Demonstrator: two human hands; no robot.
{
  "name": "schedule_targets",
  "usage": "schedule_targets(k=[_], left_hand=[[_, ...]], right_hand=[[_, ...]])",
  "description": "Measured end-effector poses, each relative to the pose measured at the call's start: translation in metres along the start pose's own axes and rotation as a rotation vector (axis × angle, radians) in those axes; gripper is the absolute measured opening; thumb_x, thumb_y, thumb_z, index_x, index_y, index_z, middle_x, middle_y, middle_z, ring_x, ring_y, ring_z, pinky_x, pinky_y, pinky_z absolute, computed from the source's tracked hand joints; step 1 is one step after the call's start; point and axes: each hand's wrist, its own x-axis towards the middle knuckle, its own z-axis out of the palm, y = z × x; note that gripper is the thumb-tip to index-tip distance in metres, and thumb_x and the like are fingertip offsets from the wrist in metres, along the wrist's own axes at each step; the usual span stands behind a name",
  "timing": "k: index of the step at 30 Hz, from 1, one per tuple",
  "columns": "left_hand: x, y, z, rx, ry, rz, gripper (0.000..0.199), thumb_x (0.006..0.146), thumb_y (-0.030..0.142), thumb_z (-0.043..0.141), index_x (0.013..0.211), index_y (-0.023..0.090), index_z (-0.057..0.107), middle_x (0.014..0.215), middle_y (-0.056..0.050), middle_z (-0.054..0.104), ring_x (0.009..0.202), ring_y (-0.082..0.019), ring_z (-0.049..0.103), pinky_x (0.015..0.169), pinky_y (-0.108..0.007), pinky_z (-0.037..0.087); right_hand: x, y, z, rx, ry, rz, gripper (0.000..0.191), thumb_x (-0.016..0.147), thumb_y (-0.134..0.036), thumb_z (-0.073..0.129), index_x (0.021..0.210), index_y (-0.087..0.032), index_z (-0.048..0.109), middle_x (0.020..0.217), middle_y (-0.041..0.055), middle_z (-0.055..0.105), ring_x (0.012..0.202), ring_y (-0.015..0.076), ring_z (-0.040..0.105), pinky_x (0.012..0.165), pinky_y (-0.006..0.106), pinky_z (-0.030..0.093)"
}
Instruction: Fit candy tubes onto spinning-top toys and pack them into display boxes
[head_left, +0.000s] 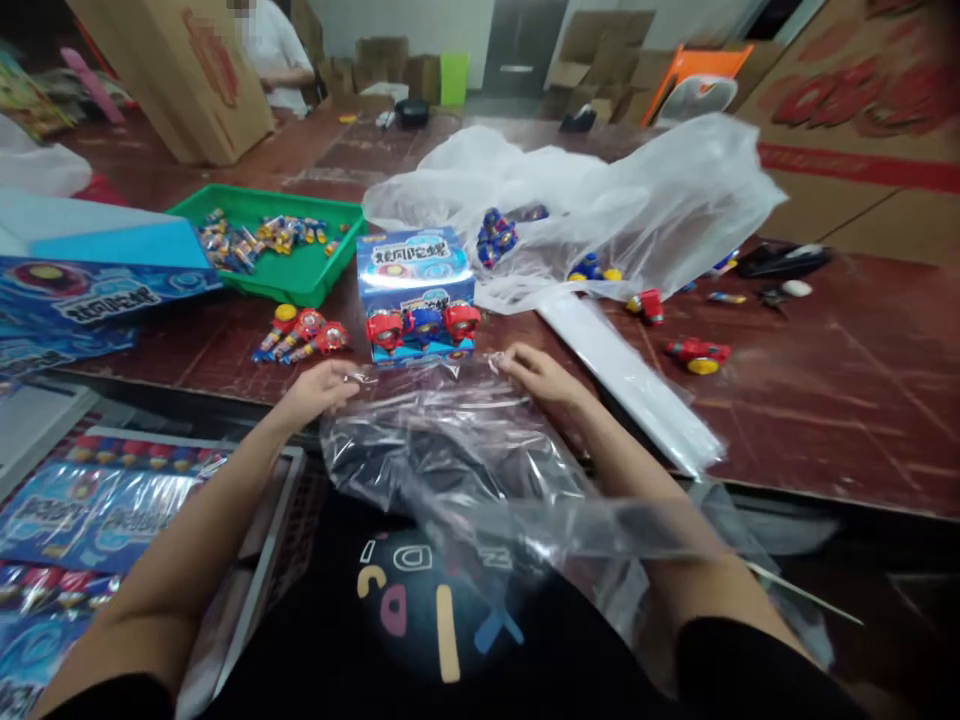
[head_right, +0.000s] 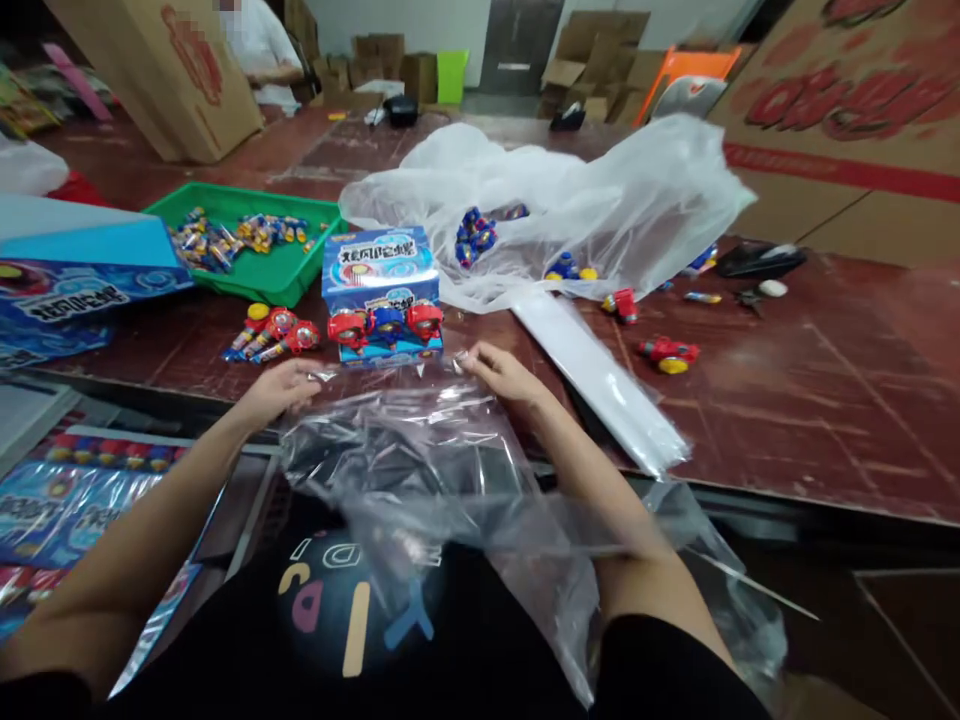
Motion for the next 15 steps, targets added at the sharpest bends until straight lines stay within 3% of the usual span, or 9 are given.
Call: schedule_targets(k=[2,4,6,8,11,13,15], left_hand=[[0.026,-0.006,0.001,0.005,0.000,-0.042,0.076,0.067,0.052,0.095,0.124,0.013,0.062,0.060,0.005,0.058,0.050,-0.012,0.050,0.050,-0.024,0.036],[0.051,-0.008,0.008,0.028,-0.021,-0.068,0.066,0.068,0.042,0.095,0.119,0.012,0.065,0.060,0.005,0.058,0.052,-0.012,0.051,0.051,-0.024,0.036],[0.059,-0.010,0.017,0.061,-0.066,-0.083,0.053,0.071,0.041,0.094,0.108,0.012,0.069,0.059,0.003,0.057,0.052,-0.012,0.049,0.050,-0.024,0.034],[0.044,-0.016,0.025,0.090,-0.127,-0.093,0.048,0.074,0.044,0.092,0.103,0.012,0.071,0.055,0.003,0.055,0.048,-0.012,0.046,0.048,-0.024,0.032],[-0.005,-0.025,0.025,0.117,-0.251,-0.124,0.052,0.076,0.052,0.091,0.106,0.014,0.073,0.053,0.002,0.056,0.046,-0.014,0.048,0.046,-0.025,0.033],[-0.037,-0.030,0.017,0.202,-0.343,-0.112,0.054,0.078,0.058,0.087,0.109,0.015,0.073,0.061,-0.001,0.064,0.050,-0.017,0.055,0.049,-0.027,0.040],[-0.056,-0.035,0.009,0.398,-0.434,-0.014,0.052,0.085,0.062,0.080,0.112,0.018,0.075,0.077,-0.005,0.074,0.063,-0.022,0.067,0.059,-0.030,0.050]], right_hand=[[0.019,0.017,0.019,0.018,0.054,0.032,0.065,0.093,-0.089,0.041,0.092,-0.024,0.051,0.093,0.0063,0.069,0.090,0.0209,0.063,0.084,0.036,0.052],[0.031,0.026,0.035,0.018,0.085,0.064,0.059,0.096,-0.084,0.039,0.095,-0.025,0.047,0.097,0.0056,0.066,0.094,0.0213,0.061,0.090,0.038,0.050],[0.024,0.027,0.047,0.015,0.086,0.095,0.054,0.099,-0.079,0.039,0.095,-0.026,0.045,0.094,0.0035,0.064,0.089,0.0200,0.059,0.088,0.037,0.049],[-0.008,0.023,0.052,0.018,0.073,0.126,0.050,0.102,-0.074,0.038,0.094,-0.025,0.045,0.089,0.0016,0.062,0.084,0.0185,0.058,0.084,0.034,0.049],[-0.086,0.007,0.051,0.033,0.016,0.187,0.048,0.106,-0.070,0.036,0.093,-0.025,0.046,0.082,-0.0003,0.060,0.077,0.0171,0.058,0.076,0.030,0.049],[-0.138,-0.008,0.045,0.048,-0.033,0.236,0.047,0.106,-0.069,0.038,0.094,-0.024,0.048,0.081,0.0001,0.061,0.075,0.0171,0.060,0.072,0.029,0.050],[-0.177,-0.021,0.038,-0.011,-0.140,0.233,0.046,0.107,-0.065,0.039,0.095,-0.023,0.053,0.082,0.0023,0.065,0.073,0.0180,0.063,0.070,0.030,0.052]])
